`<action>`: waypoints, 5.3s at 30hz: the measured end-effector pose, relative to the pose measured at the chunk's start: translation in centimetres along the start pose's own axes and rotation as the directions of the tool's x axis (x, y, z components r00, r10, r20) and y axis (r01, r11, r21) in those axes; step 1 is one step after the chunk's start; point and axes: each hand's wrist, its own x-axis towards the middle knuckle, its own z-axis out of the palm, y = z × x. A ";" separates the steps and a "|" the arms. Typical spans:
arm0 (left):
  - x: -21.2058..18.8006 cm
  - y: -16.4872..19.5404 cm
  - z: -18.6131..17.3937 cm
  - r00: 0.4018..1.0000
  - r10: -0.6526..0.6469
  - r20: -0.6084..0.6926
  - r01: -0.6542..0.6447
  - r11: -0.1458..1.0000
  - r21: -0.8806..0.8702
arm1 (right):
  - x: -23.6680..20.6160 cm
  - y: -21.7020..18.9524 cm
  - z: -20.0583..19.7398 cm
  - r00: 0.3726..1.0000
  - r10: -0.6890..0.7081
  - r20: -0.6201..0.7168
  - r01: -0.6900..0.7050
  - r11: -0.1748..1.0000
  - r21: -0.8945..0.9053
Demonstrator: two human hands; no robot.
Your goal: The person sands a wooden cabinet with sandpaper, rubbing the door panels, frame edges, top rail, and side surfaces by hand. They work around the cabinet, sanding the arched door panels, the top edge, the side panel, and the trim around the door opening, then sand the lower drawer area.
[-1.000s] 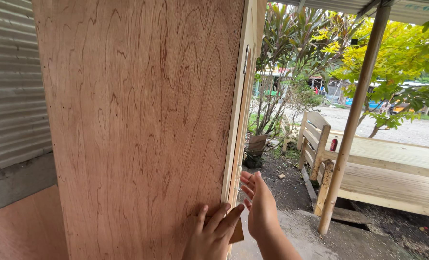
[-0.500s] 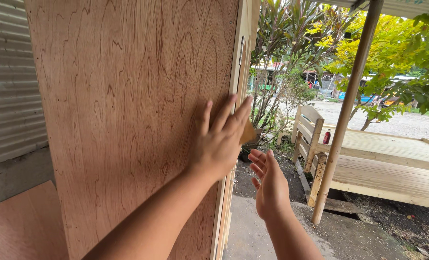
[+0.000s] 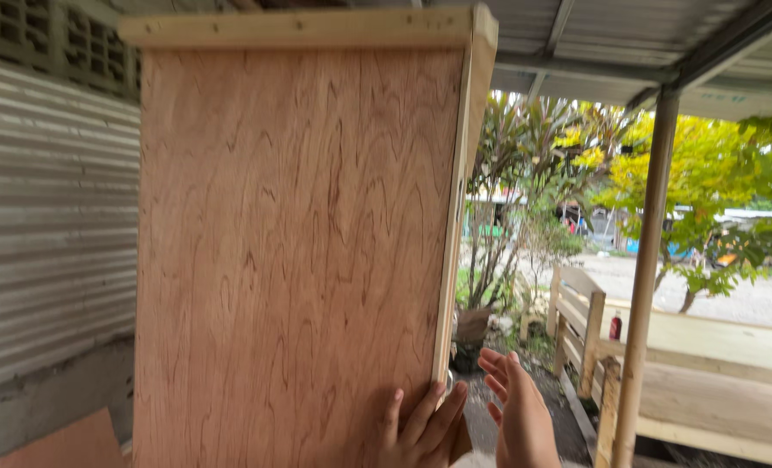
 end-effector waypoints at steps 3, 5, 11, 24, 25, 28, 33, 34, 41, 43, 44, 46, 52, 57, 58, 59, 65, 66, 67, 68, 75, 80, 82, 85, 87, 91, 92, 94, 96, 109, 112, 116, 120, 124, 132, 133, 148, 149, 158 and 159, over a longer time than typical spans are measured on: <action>4.9 -1.2 -0.5 0.975 -0.139 0.172 0.162 0.979 -0.127 | 1.1 -2.9 0.9 0.997 -0.065 0.031 0.064 0.997 0.032; 9.3 -3.5 -1.2 0.963 -0.090 0.253 0.119 0.988 -0.102 | 1.5 -4.6 1.6 0.990 -0.125 0.069 0.120 0.990 0.070; 20.8 -11.6 -2.3 0.997 0.017 0.081 0.011 0.945 -0.325 | 2.8 -10.6 4.5 0.938 -0.313 0.148 0.295 0.947 0.131; 41.6 -24.0 2.4 0.988 -0.150 -0.026 0.145 0.981 -0.125 | 8.0 -23.7 13.3 0.313 -0.918 0.242 0.917 0.226 -0.329; 42.1 -23.3 3.4 0.995 -0.101 -0.009 0.099 0.985 -0.144 | 8.7 -24.3 13.9 0.235 -0.942 0.239 0.919 0.136 -0.369; 41.1 -23.0 5.6 0.993 -0.043 -0.108 0.031 0.993 -0.110 | 10.2 -25.6 15.6 -0.031 -0.973 0.229 0.862 -0.142 -0.487; 38.0 -29.0 5.0 0.997 0.003 -0.072 -0.008 0.998 -0.064 | 9.2 -26.0 17.8 0.061 -0.986 0.158 0.814 -0.042 -0.580; 37.1 -30.7 4.5 0.998 0.005 -0.060 -0.008 0.999 -0.049 | 8.6 -25.9 18.2 0.127 -0.985 0.115 0.789 0.030 -0.614; 31.0 -42.8 0.4 0.999 -0.013 -0.040 0.010 0.997 -0.074 | 4.9 -25.0 22.9 0.323 -0.945 -0.056 0.544 0.234 -0.806; 28.7 -46.9 -0.9 0.995 -0.085 -0.054 0.079 0.991 -0.107 | 4.5 -24.3 24.3 0.322 -0.944 -0.067 0.480 0.224 -0.849; 27.3 -49.0 -1.6 0.989 -0.137 -0.062 0.131 0.986 -0.100 | 4.4 -24.0 25.0 0.303 -0.951 -0.060 0.465 0.203 -0.862; 25.8 -52.9 -2.9 0.986 -0.141 -0.093 0.137 0.989 -0.051 | 4.4 -23.2 26.0 0.265 -0.964 -0.031 0.434 0.148 -0.889; 28.7 -51.1 -2.2 0.995 -0.104 0.008 0.104 0.977 -0.185 | 4.4 -21.6 27.2 0.253 -0.962 0.100 0.350 -0.005 -0.937; 38.1 -37.9 1.0 0.989 0.148 -0.012 -0.138 0.891 -0.433 | 4.3 -21.5 27.3 0.261 -0.960 0.097 0.296 -0.016 -0.955; 39.5 -35.5 1.9 0.992 0.106 0.071 -0.064 0.893 -0.445 | 4.3 -21.6 27.3 0.261 -0.960 0.098 0.287 -0.020 -0.958; 40.8 -33.2 2.7 0.986 0.066 0.152 0.009 0.893 -0.450 | 4.2 -21.6 27.4 0.273 -0.958 0.093 0.291 -0.010 -0.957; 42.0 -31.9 4.3 0.997 0.024 0.080 0.011 0.911 -0.412 | 3.4 -22.0 27.7 0.194 -0.976 0.103 0.342 -0.031 -0.939; 41.1 -33.3 3.9 0.980 -0.015 0.196 0.093 0.913 -0.396 | 3.2 -22.2 27.7 0.206 -0.970 0.127 0.344 -0.050 -0.938; 39.7 -35.9 3.2 0.948 -0.058 0.313 0.177 0.913 -0.368 | 3.1 -22.4 27.7 0.221 -0.963 0.154 0.350 -0.069 -0.934; 37.9 -38.7 2.3 0.943 -0.112 0.313 0.241 0.879 -0.411 | 2.9 -22.7 27.7 0.226 -0.955 0.191 0.332 -0.109 -0.937; 28.2 -55.1 -5.2 0.944 -0.285 0.169 0.304 0.947 -0.103 | 2.6 -23.9 28.0 0.221 -0.935 0.276 0.333 -0.194 -0.923; 32.1 -47.6 -1.7 0.829 -0.365 0.423 0.508 0.809 -0.297 | 3.9 -23.1 27.5 0.127 -0.971 0.204 0.439 -0.129 -0.889; 36.1 -41.5 1.0 0.853 -0.249 0.458 0.432 0.829 -0.354 | 5.1 -22.8 27.0 0.112 -0.982 0.152 0.433 -0.089 -0.897; 42.0 -32.8 4.0 0.979 -0.025 0.204 0.134 0.830 -0.542 | 7.4 -22.7 26.0 0.173 -0.981 0.090 0.344 -0.025 -0.939; 44.8 -28.9 4.9 0.976 0.054 0.209 0.084 0.797 -0.598 | 8.7 -22.8 25.2 -0.009 -0.967 0.256 -0.131 -0.253 -0.959; 46.4 -25.7 5.8 0.964 0.041 0.261 0.127 0.794 -0.595 | 9.8 -22.9 24.6 -0.114 -0.900 0.420 -0.457 -0.328 -0.827; 45.7 -26.4 5.9 0.956 0.054 0.288 0.152 0.750 -0.644 | 9.7 -22.9 24.6 -0.049 -0.942 0.333 -0.289 -0.306 -0.907; 44.4 -29.7 5.8 0.987 0.036 0.156 0.080 0.733 -0.676 | 8.9 -22.9 25.1 0.116 -0.976 0.182 0.049 -0.178 -0.983; 41.3 -35.2 5.1 0.916 -0.112 0.385 0.372 0.596 -0.711 | 7.7 -23.0 25.6 0.178 -0.975 0.133 0.208 -0.095 -0.974; 34.8 -44.3 2.0 0.909 -0.299 0.289 0.416 0.687 -0.597 | 4.8 -23.7 26.6 0.288 -0.954 0.083 0.271 -0.002 -0.963; 40.5 -34.5 7.3 0.991 -0.124 -0.050 0.065 0.774 -0.629 | 5.4 -24.0 26.2 0.260 -0.962 0.086 0.264 -0.015 -0.964; 42.9 -31.0 7.4 0.982 -0.009 0.188 0.088 0.905 -0.417 | 5.8 -24.0 26.1 0.282 -0.951 0.128 0.257 -0.053 -0.965; 37.6 -38.9 3.2 0.969 -0.080 0.236 0.172 0.898 -0.404 | 5.1 -23.5 26.6 0.296 -0.949 0.104 0.242 -0.030 -0.970; 30.1 -51.6 -0.6 0.915 -0.309 0.261 0.378 0.882 -0.280 | 3.3 -23.5 27.5 0.298 -0.940 0.164 0.194 -0.109 -0.975; 26.8 -58.1 -3.7 0.563 -0.780 0.273 0.800 0.431 -0.418 | 2.7 -22.5 32.7 0.192 -0.865 0.464 0.302 -0.398 -0.866; 25.9 -56.9 -3.1 0.489 -0.832 0.263 0.817 0.332 -0.472 | 3.0 -22.2 33.0 0.134 -0.871 0.473 0.359 -0.402 -0.842; 25.8 -56.6 0.4 0.657 -0.698 -0.284 0.561 0.704 -0.435 | 4.0 -21.2 33.5 0.039 -0.882 0.470 0.394 -0.419 -0.818; 26.0 -56.4 0.2 0.625 -0.750 -0.217 0.629 0.649 -0.428 | 4.0 -21.2 33.5 0.043 -0.881 0.471 0.394 -0.418 -0.819; 24.9 -53.7 0.0 0.692 -0.483 -0.537 0.395 0.875 -0.279 | 4.0 -21.2 33.6 0.031 -0.880 0.473 0.416 -0.419 -0.807; 25.0 -53.8 0.0 0.682 -0.543 -0.489 0.432 0.840 -0.329 | 4.0 -21.2 33.6 0.025 -0.880 0.474 0.414 -0.422 -0.806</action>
